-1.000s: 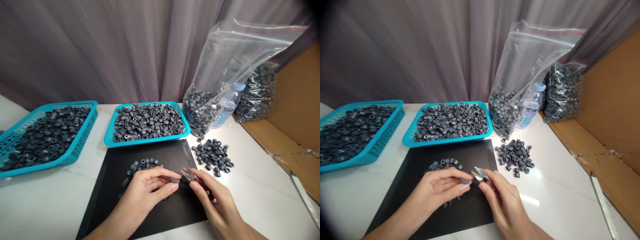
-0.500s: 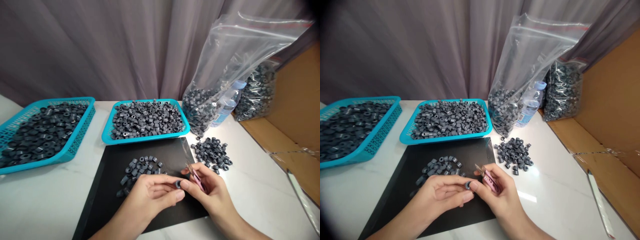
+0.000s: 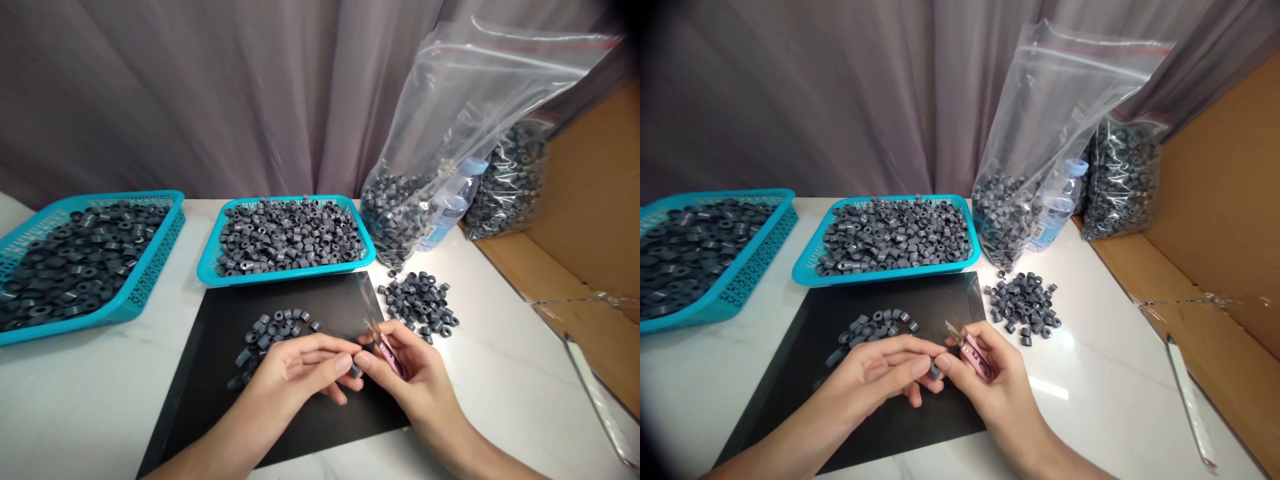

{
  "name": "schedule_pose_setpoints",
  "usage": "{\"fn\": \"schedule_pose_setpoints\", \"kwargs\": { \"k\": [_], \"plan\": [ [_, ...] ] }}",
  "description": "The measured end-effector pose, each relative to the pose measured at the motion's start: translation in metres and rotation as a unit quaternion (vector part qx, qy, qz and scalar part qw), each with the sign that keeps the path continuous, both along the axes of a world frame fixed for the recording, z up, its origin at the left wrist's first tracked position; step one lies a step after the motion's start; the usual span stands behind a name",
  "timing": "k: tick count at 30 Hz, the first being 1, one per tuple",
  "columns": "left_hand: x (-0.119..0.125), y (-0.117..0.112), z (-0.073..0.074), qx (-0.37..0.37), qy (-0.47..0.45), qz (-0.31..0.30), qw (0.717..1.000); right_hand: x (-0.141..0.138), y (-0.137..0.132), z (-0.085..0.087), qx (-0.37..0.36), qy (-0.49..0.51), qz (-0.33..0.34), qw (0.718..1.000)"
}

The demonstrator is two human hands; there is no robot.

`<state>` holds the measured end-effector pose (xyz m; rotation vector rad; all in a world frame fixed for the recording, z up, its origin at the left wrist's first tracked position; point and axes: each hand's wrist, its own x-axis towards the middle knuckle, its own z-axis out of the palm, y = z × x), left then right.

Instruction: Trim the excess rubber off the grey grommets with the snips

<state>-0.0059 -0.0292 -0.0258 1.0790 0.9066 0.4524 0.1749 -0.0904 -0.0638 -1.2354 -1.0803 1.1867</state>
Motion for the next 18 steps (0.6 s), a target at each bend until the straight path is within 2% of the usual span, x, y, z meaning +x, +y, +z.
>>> {"fn": "schedule_pose_setpoints", "kwargs": {
  "k": [6, 9, 11, 14, 18],
  "plan": [
    [0.003, 0.002, 0.003, -0.009, 0.0, 0.004, 1.0, 0.003, -0.004, -0.002, 0.039, -0.037, -0.007, 0.999],
    [0.003, 0.004, 0.006, -0.013, -0.011, 0.02, 1.0, 0.01, -0.006, -0.003, 0.087, -0.112, -0.006, 0.99],
    [0.002, 0.005, 0.008, -0.009, -0.02, 0.025, 0.999, 0.015, -0.007, -0.003, 0.155, -0.2, -0.019, 0.967],
    [-0.001, 0.004, 0.01, -0.009, -0.033, 0.019, 0.999, 0.022, -0.007, -0.002, 0.263, -0.322, -0.035, 0.909],
    [-0.004, 0.003, 0.014, -0.012, -0.039, 0.028, 0.999, 0.028, -0.005, 0.0, 0.33, -0.405, -0.02, 0.852]
  ]
}}
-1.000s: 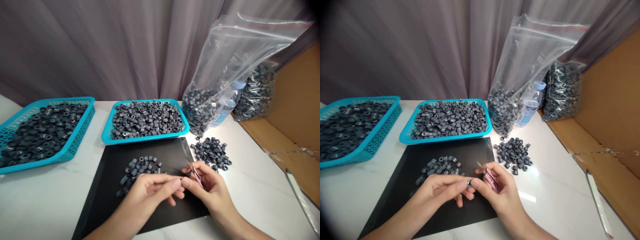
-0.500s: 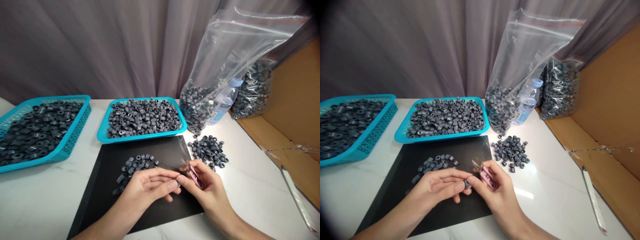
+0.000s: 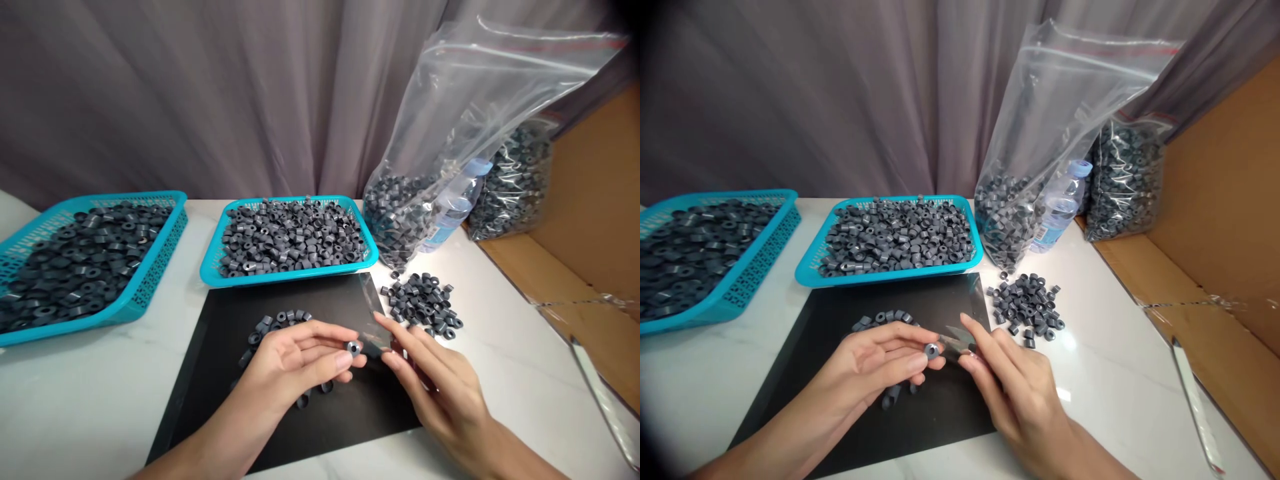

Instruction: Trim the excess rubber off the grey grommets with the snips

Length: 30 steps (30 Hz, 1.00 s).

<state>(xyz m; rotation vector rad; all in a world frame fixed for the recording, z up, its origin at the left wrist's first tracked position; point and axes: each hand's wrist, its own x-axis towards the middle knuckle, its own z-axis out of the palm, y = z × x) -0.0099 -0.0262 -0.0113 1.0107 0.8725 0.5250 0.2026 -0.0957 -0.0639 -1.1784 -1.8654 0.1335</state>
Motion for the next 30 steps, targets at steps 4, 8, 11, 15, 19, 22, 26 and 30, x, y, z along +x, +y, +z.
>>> {"fn": "schedule_pose_setpoints", "kwargs": {
  "k": [4, 8, 11, 15, 19, 22, 26, 30],
  "plan": [
    [-0.0006, 0.0001, 0.0022, -0.002, -0.002, 0.031, 1.0, 0.0017, 0.0017, 0.0035, 0.026, -0.043, 0.017, 0.999],
    [-0.0005, 0.0013, 0.0017, -0.01, -0.002, 0.042, 0.999, 0.0032, 0.0023, 0.0052, 0.049, -0.062, 0.018, 0.997],
    [-0.0001, 0.0018, 0.0005, -0.013, 0.003, 0.046, 0.999, 0.0046, 0.0025, 0.0062, 0.055, -0.08, 0.013, 0.995],
    [-0.0007, 0.001, -0.0026, -0.007, 0.013, 0.046, 0.999, 0.0062, 0.003, 0.0085, 0.064, -0.104, 0.005, 0.993],
    [-0.0017, -0.0004, -0.0055, 0.006, 0.013, 0.036, 0.999, 0.0076, 0.0026, 0.0098, 0.069, -0.124, 0.006, 0.99],
    [-0.0014, -0.0012, -0.0061, 0.007, 0.017, 0.028, 0.999, 0.0077, 0.0013, 0.0101, 0.069, -0.132, 0.01, 0.989],
    [0.0001, -0.0016, -0.0064, 0.004, 0.017, 0.026, 1.0, 0.0067, 0.0009, 0.0107, 0.068, -0.143, 0.011, 0.987],
    [0.002, -0.0014, -0.0049, 0.008, 0.01, 0.026, 1.0, 0.0068, 0.0019, 0.0104, 0.075, -0.155, 0.005, 0.985]
  ]
}}
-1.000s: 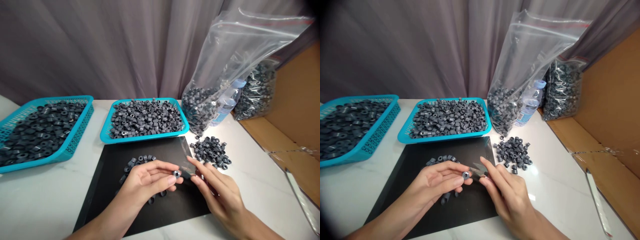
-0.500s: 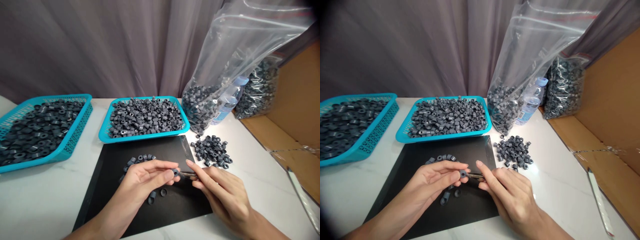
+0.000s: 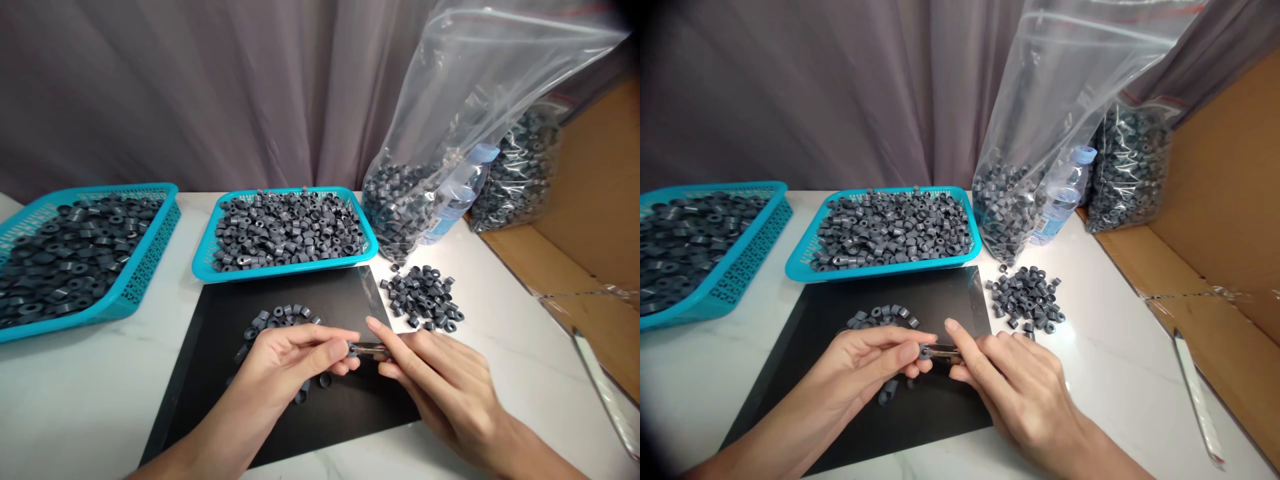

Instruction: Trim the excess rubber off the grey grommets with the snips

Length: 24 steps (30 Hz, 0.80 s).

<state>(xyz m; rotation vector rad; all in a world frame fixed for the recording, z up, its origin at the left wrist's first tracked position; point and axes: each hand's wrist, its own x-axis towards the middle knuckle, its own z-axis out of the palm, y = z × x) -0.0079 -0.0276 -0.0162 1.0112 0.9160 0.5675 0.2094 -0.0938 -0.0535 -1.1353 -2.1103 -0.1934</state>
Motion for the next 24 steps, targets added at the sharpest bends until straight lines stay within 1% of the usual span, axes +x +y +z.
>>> {"fn": "schedule_pose_setpoints", "kwargs": {
  "k": [7, 17, 24],
  "plan": [
    [0.0028, 0.0, 0.0071, -0.019, -0.006, -0.005, 1.0, 0.0034, -0.0004, 0.0005, 0.01, -0.042, -0.006, 0.999],
    [0.0035, -0.0017, 0.0063, -0.038, -0.024, -0.017, 0.999, 0.0052, -0.0022, 0.0015, 0.026, -0.071, -0.006, 0.997],
    [0.0043, -0.0013, 0.0071, -0.038, -0.023, -0.015, 0.999, 0.0063, -0.0032, 0.0009, 0.035, -0.083, -0.014, 0.996]
  ]
}}
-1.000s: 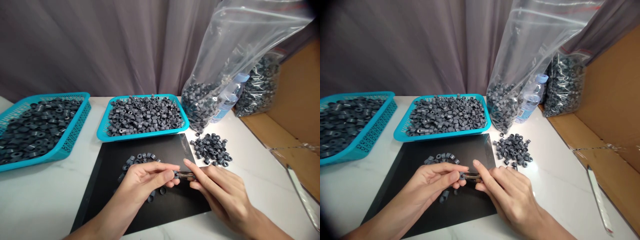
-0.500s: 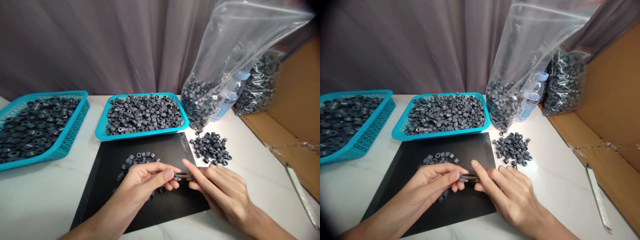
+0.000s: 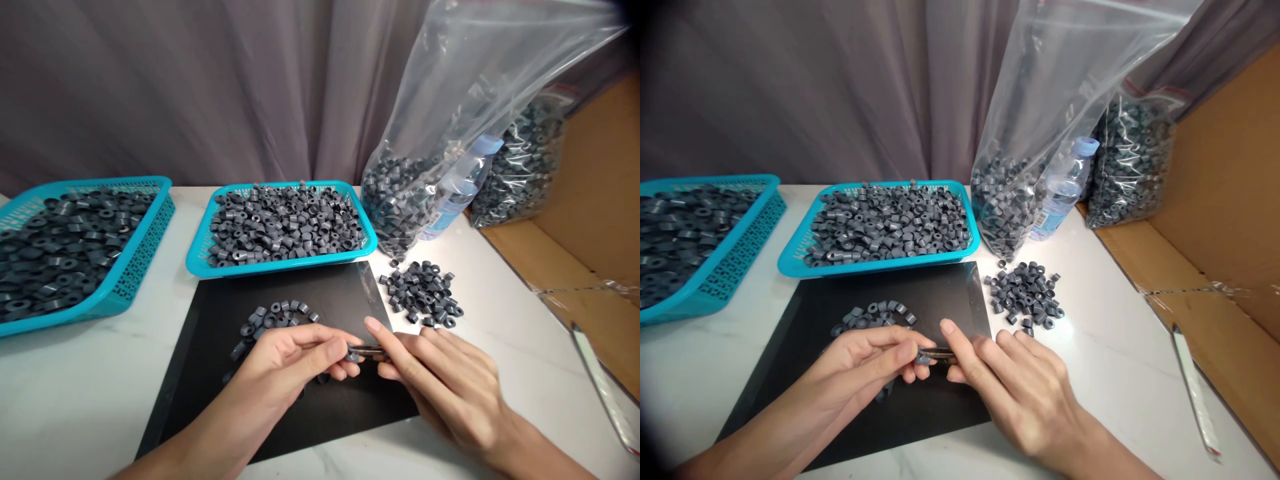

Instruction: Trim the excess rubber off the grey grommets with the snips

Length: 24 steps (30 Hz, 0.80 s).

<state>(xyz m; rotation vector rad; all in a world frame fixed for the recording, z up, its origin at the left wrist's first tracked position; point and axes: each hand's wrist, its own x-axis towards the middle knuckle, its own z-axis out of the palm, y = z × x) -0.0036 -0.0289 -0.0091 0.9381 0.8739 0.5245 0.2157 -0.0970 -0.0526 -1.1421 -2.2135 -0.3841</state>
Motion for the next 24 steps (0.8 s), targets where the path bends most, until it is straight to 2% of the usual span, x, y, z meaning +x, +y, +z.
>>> {"fn": "schedule_pose_setpoints", "kwargs": {
  "k": [24],
  "plan": [
    [-0.0032, -0.0035, -0.0031, -0.024, 0.009, -0.006, 1.0, 0.001, 0.0001, 0.001, 0.031, -0.034, -0.011, 0.999]
  ]
}}
